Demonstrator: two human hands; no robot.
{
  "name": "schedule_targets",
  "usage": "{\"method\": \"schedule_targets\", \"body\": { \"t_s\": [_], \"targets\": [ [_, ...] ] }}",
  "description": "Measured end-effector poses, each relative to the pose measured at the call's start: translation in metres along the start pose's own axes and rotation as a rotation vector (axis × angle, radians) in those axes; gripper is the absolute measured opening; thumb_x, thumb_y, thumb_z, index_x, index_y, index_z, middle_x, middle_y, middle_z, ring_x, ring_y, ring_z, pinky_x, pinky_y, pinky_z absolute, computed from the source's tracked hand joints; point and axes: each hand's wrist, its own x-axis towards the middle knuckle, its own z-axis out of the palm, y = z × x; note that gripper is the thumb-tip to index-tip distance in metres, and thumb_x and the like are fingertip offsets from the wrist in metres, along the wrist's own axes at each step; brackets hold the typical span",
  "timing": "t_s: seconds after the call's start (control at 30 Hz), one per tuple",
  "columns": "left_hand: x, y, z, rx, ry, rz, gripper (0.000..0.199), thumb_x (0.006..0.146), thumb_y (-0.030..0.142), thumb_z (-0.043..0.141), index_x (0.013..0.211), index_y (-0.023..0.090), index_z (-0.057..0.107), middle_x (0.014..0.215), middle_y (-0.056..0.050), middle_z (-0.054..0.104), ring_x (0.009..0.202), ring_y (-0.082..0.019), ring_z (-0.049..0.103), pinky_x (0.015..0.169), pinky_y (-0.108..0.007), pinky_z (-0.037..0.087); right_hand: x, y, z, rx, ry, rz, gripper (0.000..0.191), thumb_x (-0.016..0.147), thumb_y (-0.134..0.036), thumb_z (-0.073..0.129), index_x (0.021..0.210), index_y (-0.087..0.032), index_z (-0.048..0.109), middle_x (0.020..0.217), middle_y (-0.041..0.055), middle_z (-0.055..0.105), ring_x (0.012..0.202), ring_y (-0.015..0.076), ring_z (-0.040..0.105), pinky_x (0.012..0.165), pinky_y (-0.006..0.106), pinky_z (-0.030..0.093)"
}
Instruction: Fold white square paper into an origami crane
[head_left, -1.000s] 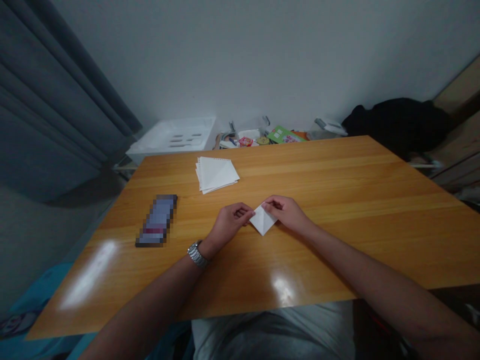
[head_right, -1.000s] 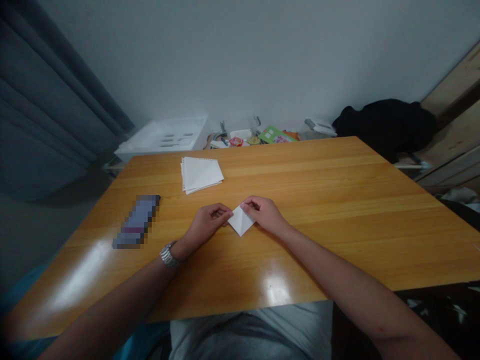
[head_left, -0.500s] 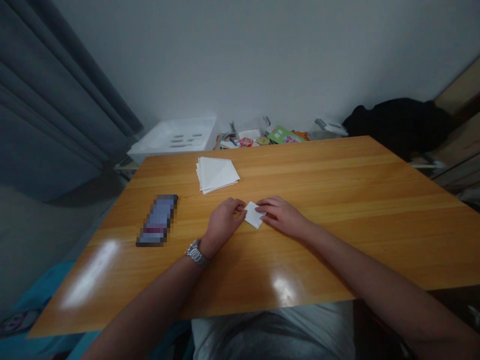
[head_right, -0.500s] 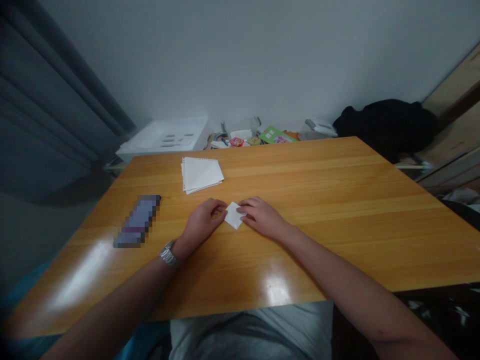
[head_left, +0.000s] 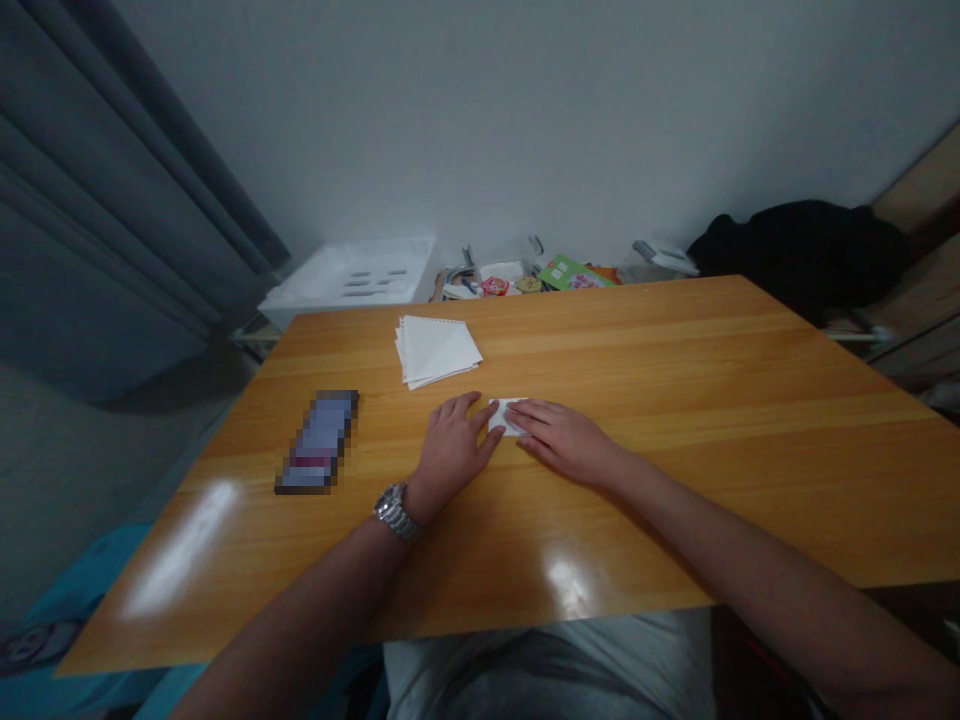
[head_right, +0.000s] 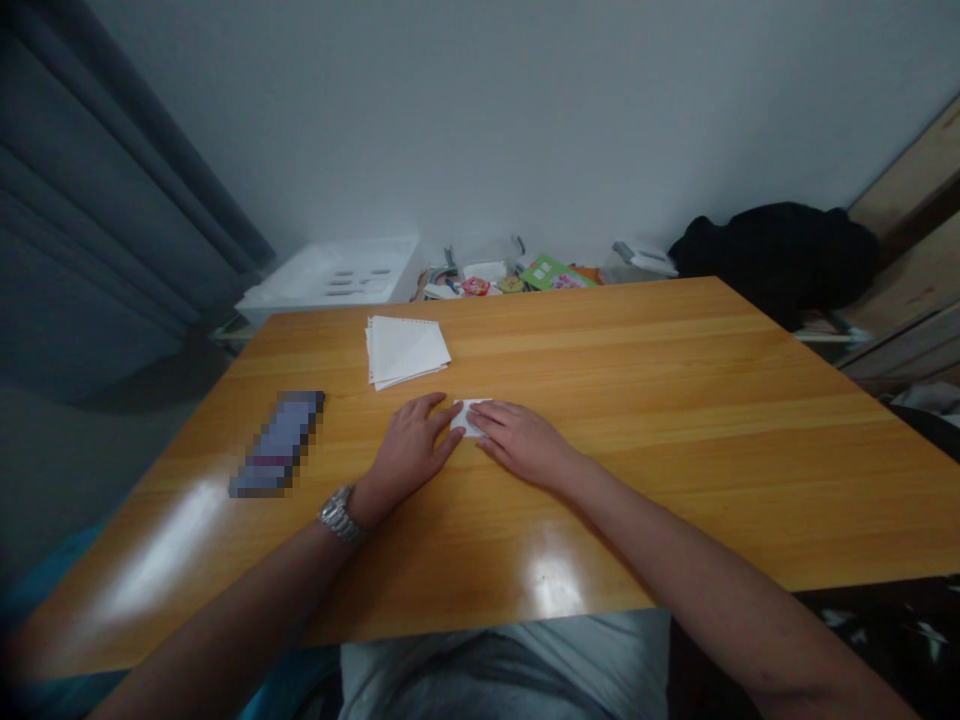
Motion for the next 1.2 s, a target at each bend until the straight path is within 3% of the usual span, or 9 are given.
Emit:
{"method": "schedule_targets", "body": {
  "t_s": [0.17, 0.33, 0.53, 0.8, 0.97, 1.2],
  "targets": [
    [0.000, 0.000, -0.003, -0.014, -0.075, 0.112, 0.043, 0.104, 0.036, 0.041, 0.139, 0.017, 0.057, 0.143, -0.013, 0.056, 0.132, -0.029, 0.050, 0.114, -0.048, 0.035, -0.002, -0.003, -0.001, -0.058, -0.074, 0.032, 0.054, 0.101, -0.039, 0.049, 0.149, -0.015, 0.046, 0.152, 0.0174, 0.048, 0.143, 0.0300, 0.044, 0.119, 0.051, 0.035],
    [-0.003, 0.005, -0.009, 0.047, -0.142, 0.195, 0.048, 0.105, 0.041, 0.037, 0.142, 0.016, 0.054, 0.148, -0.011, 0.054, 0.139, -0.027, 0.045, 0.121, -0.047, 0.027, 0.000, 0.003, -0.010, -0.141, -0.126, 0.092, 0.051, 0.104, -0.041, 0.041, 0.148, -0.015, 0.049, 0.153, 0.0153, 0.047, 0.144, 0.0285, 0.043, 0.120, 0.050, 0.032],
    [-0.010, 0.008, -0.016, 0.122, -0.199, 0.294, 0.048, 0.106, 0.044, 0.035, 0.149, 0.026, 0.045, 0.154, -0.011, 0.046, 0.143, -0.027, 0.043, 0.122, -0.056, 0.022, 0.000, 0.004, -0.011, -0.147, -0.120, 0.114, 0.050, 0.103, -0.044, 0.042, 0.144, -0.018, 0.054, 0.153, 0.0136, 0.049, 0.141, 0.0286, 0.046, 0.119, 0.050, 0.034],
    [-0.012, 0.002, -0.013, 0.072, -0.237, 0.342, 0.054, 0.104, 0.049, 0.039, 0.151, 0.021, 0.043, 0.158, -0.015, 0.039, 0.146, -0.027, 0.038, 0.122, -0.048, 0.028, 0.004, -0.002, -0.006, -0.148, -0.075, 0.120, 0.054, 0.105, -0.047, 0.034, 0.145, -0.016, 0.052, 0.152, 0.0139, 0.050, 0.143, 0.0273, 0.043, 0.119, 0.049, 0.033],
    [-0.013, 0.003, -0.014, 0.057, -0.237, 0.374, 0.046, 0.104, 0.043, 0.040, 0.143, 0.022, 0.052, 0.157, -0.015, 0.039, 0.147, -0.029, 0.036, 0.121, -0.049, 0.029, 0.006, 0.001, 0.005, -0.179, -0.090, 0.125, 0.057, 0.106, -0.045, 0.031, 0.156, -0.018, 0.037, 0.161, 0.0106, 0.036, 0.151, 0.0259, 0.029, 0.123, 0.050, 0.026],
    [-0.012, 0.005, -0.017, 0.066, -0.248, 0.380, 0.047, 0.104, 0.044, 0.040, 0.145, 0.023, 0.051, 0.158, -0.016, 0.038, 0.147, -0.030, 0.034, 0.122, -0.053, 0.026, 0.009, 0.001, 0.006, -0.201, -0.116, 0.184, 0.057, 0.106, -0.049, 0.026, 0.155, -0.023, 0.039, 0.161, 0.0056, 0.036, 0.151, 0.0254, 0.028, 0.124, 0.048, 0.023]
  ]
}}
